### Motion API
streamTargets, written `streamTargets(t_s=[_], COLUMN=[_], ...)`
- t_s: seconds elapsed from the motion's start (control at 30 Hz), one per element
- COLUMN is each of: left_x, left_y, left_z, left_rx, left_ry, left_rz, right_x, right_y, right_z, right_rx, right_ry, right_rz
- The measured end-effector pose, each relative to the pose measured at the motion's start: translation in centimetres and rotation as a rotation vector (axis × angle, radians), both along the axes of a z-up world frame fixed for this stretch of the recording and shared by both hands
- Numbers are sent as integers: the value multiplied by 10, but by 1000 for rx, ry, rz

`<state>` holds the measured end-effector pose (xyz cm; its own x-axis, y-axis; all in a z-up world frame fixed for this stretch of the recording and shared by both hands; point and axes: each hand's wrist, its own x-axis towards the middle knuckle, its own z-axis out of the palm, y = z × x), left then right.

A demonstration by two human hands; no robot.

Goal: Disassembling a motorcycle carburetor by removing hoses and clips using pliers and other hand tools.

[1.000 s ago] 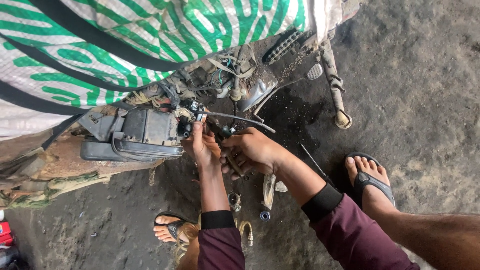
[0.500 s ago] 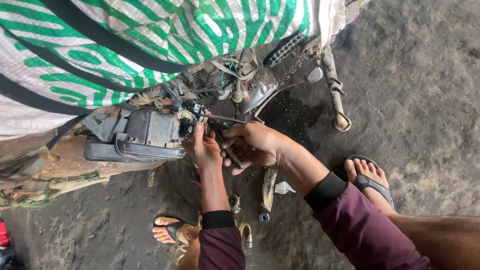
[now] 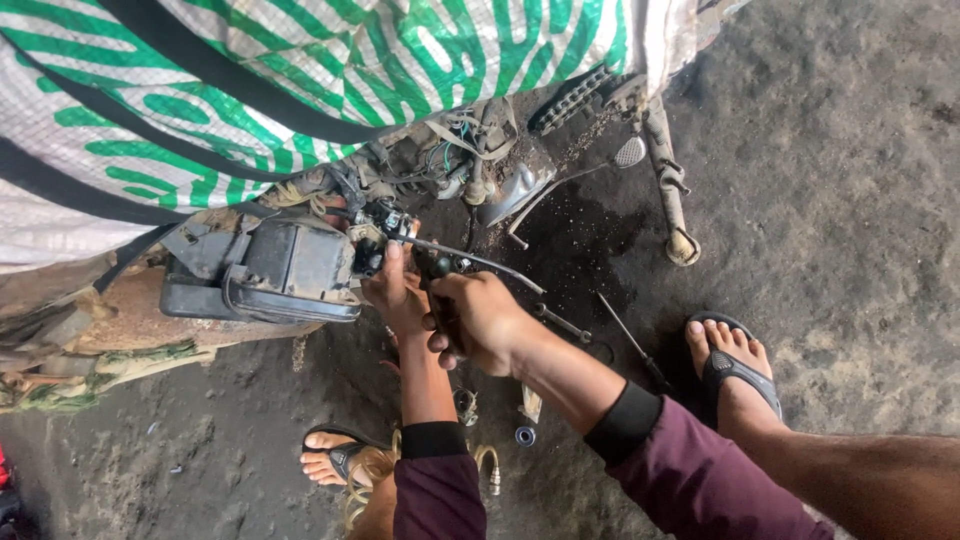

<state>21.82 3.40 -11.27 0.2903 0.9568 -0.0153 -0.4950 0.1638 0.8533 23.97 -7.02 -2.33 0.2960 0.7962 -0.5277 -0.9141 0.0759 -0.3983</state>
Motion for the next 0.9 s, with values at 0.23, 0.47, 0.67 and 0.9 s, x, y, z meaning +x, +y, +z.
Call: streamTargets(t_s=[0.23,0.47,0.67,0.9], left_x=[-11,-15,-5,-10], left_y=[6,26,-15,18], left_z=[-30,-38,40,4], left_rx=[233,197,83,10], left_ry=[73,4,-30,154], left_rz=[61,-9,4,-71], right_x=[-13,-14,-2,-29], right_y=[10,11,6,19], right_z=[-6,-8,1,-15], right_rx=[-42,-58,-67,-70], right_ry=[-3,-31,-80,-224], right_rz=[-76,-50,53,-110])
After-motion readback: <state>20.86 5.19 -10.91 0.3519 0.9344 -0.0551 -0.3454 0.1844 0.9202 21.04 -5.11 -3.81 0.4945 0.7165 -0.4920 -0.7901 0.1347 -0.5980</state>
